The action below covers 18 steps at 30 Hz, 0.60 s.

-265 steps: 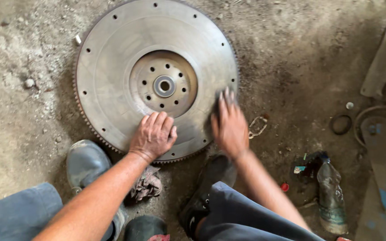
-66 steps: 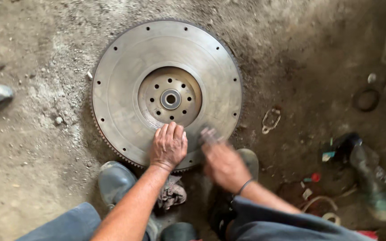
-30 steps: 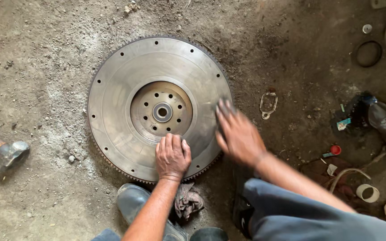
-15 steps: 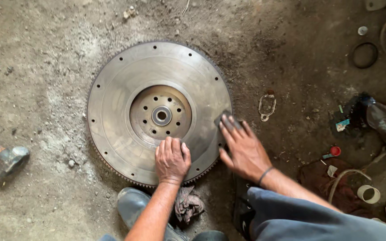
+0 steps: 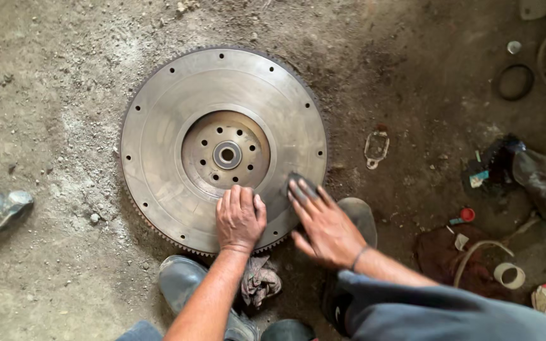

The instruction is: The person scrubs a large circular metal flywheel on the floor using a small abrasive block held in the right hand. The person rotates the part and scrubs different areas of the surface.

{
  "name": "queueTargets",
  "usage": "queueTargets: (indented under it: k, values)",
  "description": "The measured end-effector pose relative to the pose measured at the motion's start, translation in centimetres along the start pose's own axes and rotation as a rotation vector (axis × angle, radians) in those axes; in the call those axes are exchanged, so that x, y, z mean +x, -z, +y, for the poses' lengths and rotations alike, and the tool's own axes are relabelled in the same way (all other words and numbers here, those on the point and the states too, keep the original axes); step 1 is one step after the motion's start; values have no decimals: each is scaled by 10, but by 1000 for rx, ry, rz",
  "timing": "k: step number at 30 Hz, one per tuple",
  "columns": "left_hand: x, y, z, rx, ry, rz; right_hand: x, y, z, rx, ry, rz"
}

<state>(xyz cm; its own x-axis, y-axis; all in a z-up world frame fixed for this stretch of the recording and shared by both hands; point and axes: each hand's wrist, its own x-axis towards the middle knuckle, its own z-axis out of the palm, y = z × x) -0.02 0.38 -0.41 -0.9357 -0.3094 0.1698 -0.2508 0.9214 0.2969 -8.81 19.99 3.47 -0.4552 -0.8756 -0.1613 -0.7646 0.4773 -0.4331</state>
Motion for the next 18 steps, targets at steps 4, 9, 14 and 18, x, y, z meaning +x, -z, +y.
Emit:
queueTargets:
  k: [4,9,14,18]
  values:
    - [-7,1,0,35,-17,15,21,6,28,-84,-55,46]
    - [1,0,2,30,-18,21,98,37,77,-118,-123,149]
    - [-1,-3,-1,14,-6,-1,63,25,25,-80,-121,-151]
    - [-3,-2,-2,-9,-5,-4,29,7,-18,-224,228,-54]
